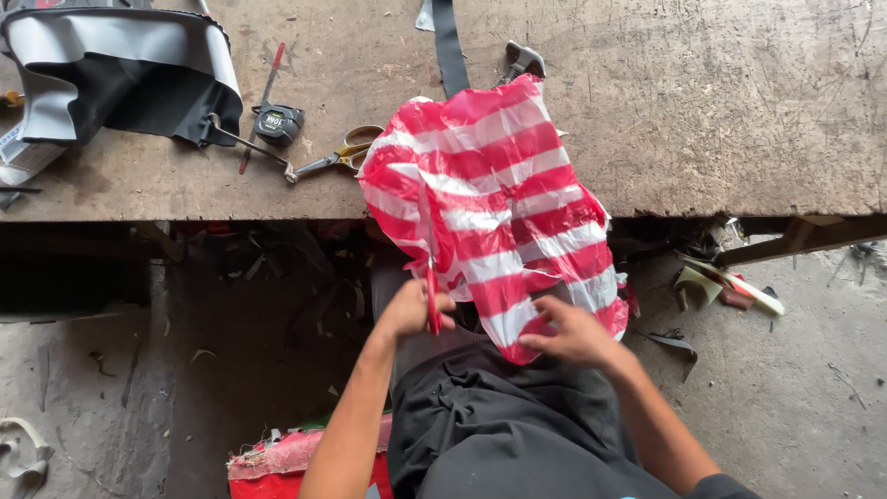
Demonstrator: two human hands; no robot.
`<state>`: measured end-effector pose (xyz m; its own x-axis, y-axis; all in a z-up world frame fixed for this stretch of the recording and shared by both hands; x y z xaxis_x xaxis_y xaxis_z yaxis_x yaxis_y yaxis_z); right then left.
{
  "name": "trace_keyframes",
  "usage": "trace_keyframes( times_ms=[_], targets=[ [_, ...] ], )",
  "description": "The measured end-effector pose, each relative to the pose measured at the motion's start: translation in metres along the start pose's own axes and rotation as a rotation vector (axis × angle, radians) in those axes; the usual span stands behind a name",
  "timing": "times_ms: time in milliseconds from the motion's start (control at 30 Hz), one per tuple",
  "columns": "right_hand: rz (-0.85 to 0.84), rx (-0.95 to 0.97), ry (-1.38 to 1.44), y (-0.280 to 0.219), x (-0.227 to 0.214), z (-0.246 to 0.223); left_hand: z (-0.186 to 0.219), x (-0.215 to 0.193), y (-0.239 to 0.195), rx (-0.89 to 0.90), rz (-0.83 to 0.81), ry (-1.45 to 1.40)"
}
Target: The person is sitting at a workbench and using scissors to cut a red and white striped plastic bag into multiple thin strips.
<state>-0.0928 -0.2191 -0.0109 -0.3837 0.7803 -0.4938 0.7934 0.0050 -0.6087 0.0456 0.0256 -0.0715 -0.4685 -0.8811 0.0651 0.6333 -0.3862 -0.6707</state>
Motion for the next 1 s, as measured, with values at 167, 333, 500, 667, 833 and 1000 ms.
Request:
trace_keyframes(
  times_ms=[167,333,500,667,833,1000],
  targets=[
    [0.259,0.026,0.184,0.009,-0.067,-0.006,0.016,-0.008,-0.056,0.179,0.144,0.139],
    [0.428,-0.057,0.433,0.085,-0.063,-0.03,0.038,-0.062,-0.015,0.421,0.775,0.377],
    [0.558,-0.143,0.55,0.154,-0.07,-0.059,0.013,-0.06,0.056,0.443,0.894,0.433],
    [0.44,-0.213,0.796,0.102,-0.063,-0.088,-0.061,-0.04,0.058,0.443,0.74,0.245],
    [0.304,-0.159,0.744,0.077,-0.041,-0.048,-0.071,0.025,-0.055,0.193,0.456,-0.198],
    [0.253,0.051,0.578,0.095,-0.038,-0.056,-0.064,0.044,-0.083,0.21,0.331,0.008]
  ],
)
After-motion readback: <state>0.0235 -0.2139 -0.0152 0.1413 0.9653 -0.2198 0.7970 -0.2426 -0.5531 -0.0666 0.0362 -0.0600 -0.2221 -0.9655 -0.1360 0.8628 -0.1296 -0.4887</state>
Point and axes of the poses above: each hand's wrist, its own y-axis towards the middle knuckle, its own x-axis out of the palm, z = x × y, the point moved 5 cm from there along y, towards the middle knuckle, and after that the axes turned 4 degrees about -y, right-handed, at the moved point
